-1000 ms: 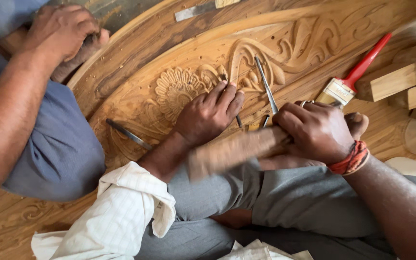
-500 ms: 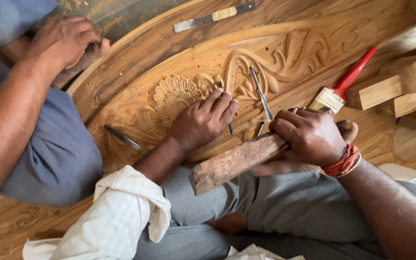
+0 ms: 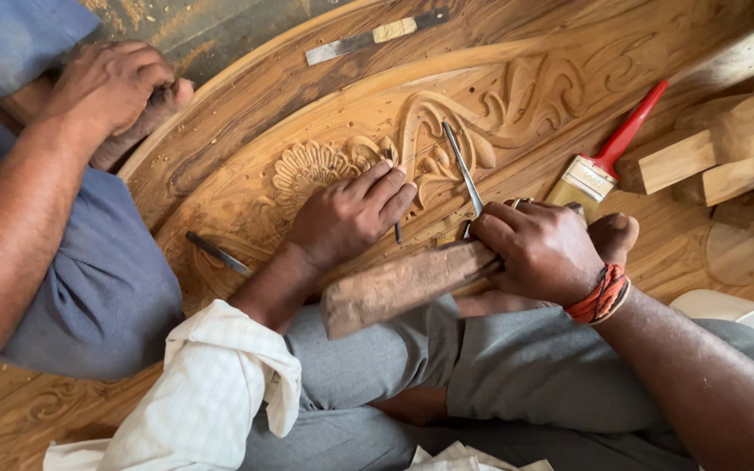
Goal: The person carves a floral design into a large wooden panel using a chisel and mallet. They repeatedly strike the chisel to shape the wood and occasionally brush away debris.
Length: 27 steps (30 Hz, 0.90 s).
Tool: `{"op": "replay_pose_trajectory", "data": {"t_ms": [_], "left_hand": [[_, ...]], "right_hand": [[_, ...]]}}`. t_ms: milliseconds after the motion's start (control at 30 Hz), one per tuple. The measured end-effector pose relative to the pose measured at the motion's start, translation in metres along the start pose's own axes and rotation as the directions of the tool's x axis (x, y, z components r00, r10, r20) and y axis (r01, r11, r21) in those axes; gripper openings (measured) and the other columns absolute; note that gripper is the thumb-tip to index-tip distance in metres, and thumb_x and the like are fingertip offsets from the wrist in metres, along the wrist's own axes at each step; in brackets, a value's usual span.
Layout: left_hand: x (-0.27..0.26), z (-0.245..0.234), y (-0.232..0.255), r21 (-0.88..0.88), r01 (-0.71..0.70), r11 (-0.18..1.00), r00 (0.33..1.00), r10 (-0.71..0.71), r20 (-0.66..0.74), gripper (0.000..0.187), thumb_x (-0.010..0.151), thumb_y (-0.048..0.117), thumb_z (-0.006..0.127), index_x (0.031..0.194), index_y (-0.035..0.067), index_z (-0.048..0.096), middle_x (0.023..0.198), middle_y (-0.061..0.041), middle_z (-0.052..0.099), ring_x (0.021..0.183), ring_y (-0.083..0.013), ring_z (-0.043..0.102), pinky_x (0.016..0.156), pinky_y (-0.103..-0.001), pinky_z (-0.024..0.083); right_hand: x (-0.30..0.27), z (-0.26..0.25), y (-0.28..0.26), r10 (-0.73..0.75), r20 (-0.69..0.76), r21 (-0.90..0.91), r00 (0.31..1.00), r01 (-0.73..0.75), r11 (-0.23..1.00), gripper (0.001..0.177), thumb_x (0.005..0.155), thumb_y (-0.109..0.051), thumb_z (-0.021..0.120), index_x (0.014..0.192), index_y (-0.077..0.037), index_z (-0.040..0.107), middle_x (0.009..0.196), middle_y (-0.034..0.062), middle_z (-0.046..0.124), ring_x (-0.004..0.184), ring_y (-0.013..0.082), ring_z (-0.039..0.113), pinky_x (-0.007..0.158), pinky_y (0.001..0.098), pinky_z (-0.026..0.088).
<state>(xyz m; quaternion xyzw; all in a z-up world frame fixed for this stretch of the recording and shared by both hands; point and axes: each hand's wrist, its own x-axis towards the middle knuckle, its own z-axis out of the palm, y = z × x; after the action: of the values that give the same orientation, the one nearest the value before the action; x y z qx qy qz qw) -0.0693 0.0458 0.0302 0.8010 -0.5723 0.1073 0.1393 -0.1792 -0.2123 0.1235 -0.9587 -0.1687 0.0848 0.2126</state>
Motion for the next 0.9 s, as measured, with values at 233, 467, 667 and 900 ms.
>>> {"op": "replay_pose_trajectory", "data": {"t_ms": [233, 467, 667, 900], "left_hand": [[-0.002, -0.007, -0.004, 0.000, -0.020, 1.000, 0.999, 0.020, 0.039, 0.023, 0.101, 0.011, 0.064, 0.122, 0.013, 0.073, 0.126, -0.005, 0.073, 0.116, -0.0223, 0.071, 0.075, -0.031, 0.066], [-0.001, -0.012, -0.012, 0.010, -0.061, 0.998, 0.998, 0.061, 0.002, 0.026, 0.100, 0.010, 0.064, 0.124, 0.014, 0.072, 0.127, -0.003, 0.073, 0.118, -0.0199, 0.071, 0.075, -0.028, 0.066], [-0.007, -0.014, -0.016, -0.029, -0.066, 0.997, 0.998, 0.066, 0.023, 0.026, 0.096, 0.013, 0.065, 0.121, 0.013, 0.072, 0.124, -0.004, 0.075, 0.116, -0.0205, 0.073, 0.071, -0.029, 0.065], [-0.010, -0.002, -0.027, -0.092, -0.107, 0.990, 0.994, 0.107, -0.011, 0.026, 0.102, 0.014, 0.065, 0.127, 0.013, 0.071, 0.126, -0.006, 0.074, 0.118, -0.0223, 0.071, 0.076, -0.031, 0.066]], "right_hand": [[-0.002, 0.004, -0.005, -0.032, -0.025, 0.016, 0.999, 0.032, 0.999, 0.046, 0.057, -0.018, 0.075, 0.101, -0.008, 0.067, 0.089, 0.0074, 0.066, 0.075, 0.0301, 0.069, 0.062, 0.0436, 0.056], [-0.002, 0.006, -0.010, 0.066, 0.056, 0.014, 0.996, -0.067, 0.998, 0.038, 0.063, -0.016, 0.076, 0.099, -0.009, 0.064, 0.090, 0.0072, 0.066, 0.075, 0.0295, 0.069, 0.063, 0.0439, 0.056], [0.000, 0.007, -0.020, 0.149, 0.045, 0.029, 0.988, -0.150, 0.988, 0.038, 0.066, -0.015, 0.076, 0.100, -0.007, 0.062, 0.091, 0.0082, 0.066, 0.075, 0.0311, 0.069, 0.062, 0.0449, 0.056], [0.001, 0.007, -0.028, 0.176, 0.024, 0.032, 0.984, -0.176, 0.984, 0.036, 0.066, -0.015, 0.076, 0.098, -0.006, 0.061, 0.090, 0.0094, 0.065, 0.074, 0.0316, 0.069, 0.060, 0.0449, 0.055]]}}
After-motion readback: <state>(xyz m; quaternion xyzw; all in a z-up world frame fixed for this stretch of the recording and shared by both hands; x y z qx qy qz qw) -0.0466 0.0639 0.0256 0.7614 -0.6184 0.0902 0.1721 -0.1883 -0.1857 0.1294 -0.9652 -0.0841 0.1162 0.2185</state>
